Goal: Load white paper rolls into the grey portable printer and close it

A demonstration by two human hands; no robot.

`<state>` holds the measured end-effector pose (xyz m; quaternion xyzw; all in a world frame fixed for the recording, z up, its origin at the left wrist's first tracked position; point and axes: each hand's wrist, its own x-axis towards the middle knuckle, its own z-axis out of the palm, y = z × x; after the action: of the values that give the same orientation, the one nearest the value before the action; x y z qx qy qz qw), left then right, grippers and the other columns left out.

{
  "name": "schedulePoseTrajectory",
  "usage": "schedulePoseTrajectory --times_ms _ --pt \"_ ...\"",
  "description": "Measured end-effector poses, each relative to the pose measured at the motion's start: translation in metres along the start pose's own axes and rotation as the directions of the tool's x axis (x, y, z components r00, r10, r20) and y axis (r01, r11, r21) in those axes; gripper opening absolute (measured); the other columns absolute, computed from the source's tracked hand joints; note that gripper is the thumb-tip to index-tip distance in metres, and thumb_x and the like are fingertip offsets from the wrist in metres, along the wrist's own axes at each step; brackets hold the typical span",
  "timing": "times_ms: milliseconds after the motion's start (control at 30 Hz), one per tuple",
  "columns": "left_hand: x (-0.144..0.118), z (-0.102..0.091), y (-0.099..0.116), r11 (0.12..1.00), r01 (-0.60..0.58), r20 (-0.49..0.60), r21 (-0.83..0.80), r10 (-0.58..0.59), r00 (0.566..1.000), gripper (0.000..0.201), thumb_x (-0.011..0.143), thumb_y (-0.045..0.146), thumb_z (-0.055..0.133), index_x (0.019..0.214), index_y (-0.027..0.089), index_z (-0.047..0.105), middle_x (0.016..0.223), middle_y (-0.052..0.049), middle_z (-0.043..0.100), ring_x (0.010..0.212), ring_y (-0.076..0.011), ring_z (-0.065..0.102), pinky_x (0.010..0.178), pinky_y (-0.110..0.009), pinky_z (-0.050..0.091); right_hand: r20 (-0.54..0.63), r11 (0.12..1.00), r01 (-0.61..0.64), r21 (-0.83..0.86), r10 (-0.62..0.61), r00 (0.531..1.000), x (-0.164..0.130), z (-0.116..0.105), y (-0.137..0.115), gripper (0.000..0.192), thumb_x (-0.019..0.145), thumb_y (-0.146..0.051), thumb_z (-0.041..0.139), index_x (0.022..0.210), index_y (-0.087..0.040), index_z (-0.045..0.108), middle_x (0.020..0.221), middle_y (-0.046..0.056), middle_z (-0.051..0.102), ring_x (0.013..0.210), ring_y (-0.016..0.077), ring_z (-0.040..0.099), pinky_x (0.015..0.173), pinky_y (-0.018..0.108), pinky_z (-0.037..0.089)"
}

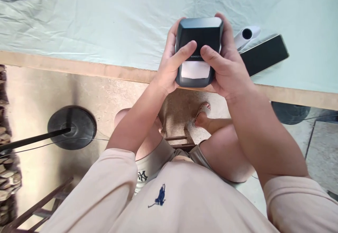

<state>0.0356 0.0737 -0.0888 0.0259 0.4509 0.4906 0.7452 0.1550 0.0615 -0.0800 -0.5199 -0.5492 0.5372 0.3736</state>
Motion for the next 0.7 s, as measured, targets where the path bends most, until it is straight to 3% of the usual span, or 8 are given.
schedulePoseTrajectory --times_ms 33,100,167,300,400,500,600,700 --pt "0.000 0.001 -0.001 0.997 -0.071 0.102 0.021 0.069 0.992 0.039 0.076 0.018 0.053 0.113 0.028 0.052 0.098 0.002 0.065 0.106 -0.0182 0.055 0.081 -0.023 0.049 0.013 1.000 -0.001 0.007 0.001 1.000 0.000 -0.001 0.001 0.068 0.076 -0.047 0.044 0.126 -0.036 0.000 0.124 -0.006 0.041 0.095 0.0043 0.052 0.082 0.021 0.048" --pt "0.002 0.000 -0.001 0.960 -0.261 0.384 0.098 0.205 0.900 0.047 0.077 0.016 0.049 0.122 0.028 0.043 0.104 0.004 0.062 0.109 -0.0181 0.053 0.084 -0.026 0.049 0.021 1.000 0.011 -0.008 -0.010 1.000 0.001 -0.003 0.003 0.064 0.077 -0.047 0.042 0.126 -0.036 0.001 0.121 -0.006 0.043 0.095 0.0047 0.053 0.084 0.022 0.048" --pt "0.008 -0.004 0.000 0.918 -0.353 0.510 0.179 0.220 0.832 0.044 0.084 0.021 0.037 0.127 0.027 0.035 0.109 0.005 0.058 0.115 -0.0185 0.047 0.086 -0.029 0.048 -0.054 0.990 0.036 -0.134 -0.043 0.998 0.001 -0.009 0.005 0.058 0.078 -0.046 0.041 0.126 -0.034 0.010 0.121 -0.005 0.042 0.103 0.0058 0.051 0.092 0.024 0.046" --pt "0.021 -0.011 0.000 0.891 -0.354 0.554 0.283 0.149 0.819 0.043 0.088 0.038 0.022 0.130 0.029 0.030 0.120 0.006 0.052 0.122 -0.0204 0.039 0.089 -0.032 0.048 -0.261 0.874 0.118 -0.471 -0.266 0.928 0.000 -0.026 0.009 0.050 0.076 -0.046 0.045 0.122 -0.029 0.034 0.121 -0.003 0.038 0.114 0.0089 0.043 0.099 0.025 0.043" --pt "0.028 -0.014 -0.002 0.919 -0.343 0.609 0.192 0.163 0.776 0.044 0.089 0.033 0.024 0.132 0.027 0.027 0.122 0.006 0.051 0.125 -0.0209 0.034 0.092 -0.032 0.047 -0.149 0.854 0.241 -0.461 -0.341 0.928 -0.003 -0.032 0.008 0.051 0.077 -0.042 0.045 0.124 -0.032 0.031 0.126 -0.004 0.035 0.118 0.0094 0.040 0.094 0.023 0.047" --pt "0.033 -0.015 -0.003 0.936 -0.336 0.611 0.107 0.204 0.765 0.045 0.089 0.029 0.023 0.133 0.022 0.022 0.119 0.005 0.052 0.124 -0.0245 0.032 0.090 -0.039 0.043 -0.067 0.860 0.266 -0.435 -0.325 0.943 -0.006 -0.032 0.002 0.057 0.072 -0.035 0.053 0.124 -0.030 0.031 0.127 -0.004 0.032 0.119 0.0097 0.039 0.094 0.022 0.048" --pt "0.036 -0.013 -0.004 0.948 -0.317 0.604 0.039 0.230 0.763 0.044 0.088 0.023 0.021 0.131 0.018 0.026 0.110 0.006 0.056 0.124 -0.0250 0.029 0.089 -0.041 0.040 -0.098 0.842 0.215 -0.495 -0.300 0.949 -0.011 -0.030 -0.009 0.064 0.066 -0.032 0.060 0.123 -0.027 0.033 0.124 -0.003 0.034 0.115 0.0091 0.042 0.086 0.016 0.051" --pt "0.030 -0.009 -0.002 0.968 -0.250 0.616 -0.025 0.212 0.759 0.042 0.088 0.019 0.025 0.128 0.017 0.034 0.113 0.007 0.057 0.128 -0.0196 0.028 0.099 -0.033 0.038 -0.160 0.713 0.199 -0.672 -0.402 0.901 -0.013 -0.030 -0.022 0.054 0.067 -0.041 0.057 0.115 -0.022 0.043 0.112 -0.002 0.045 0.091 0.0056 0.052 0.066 0.013 0.051"
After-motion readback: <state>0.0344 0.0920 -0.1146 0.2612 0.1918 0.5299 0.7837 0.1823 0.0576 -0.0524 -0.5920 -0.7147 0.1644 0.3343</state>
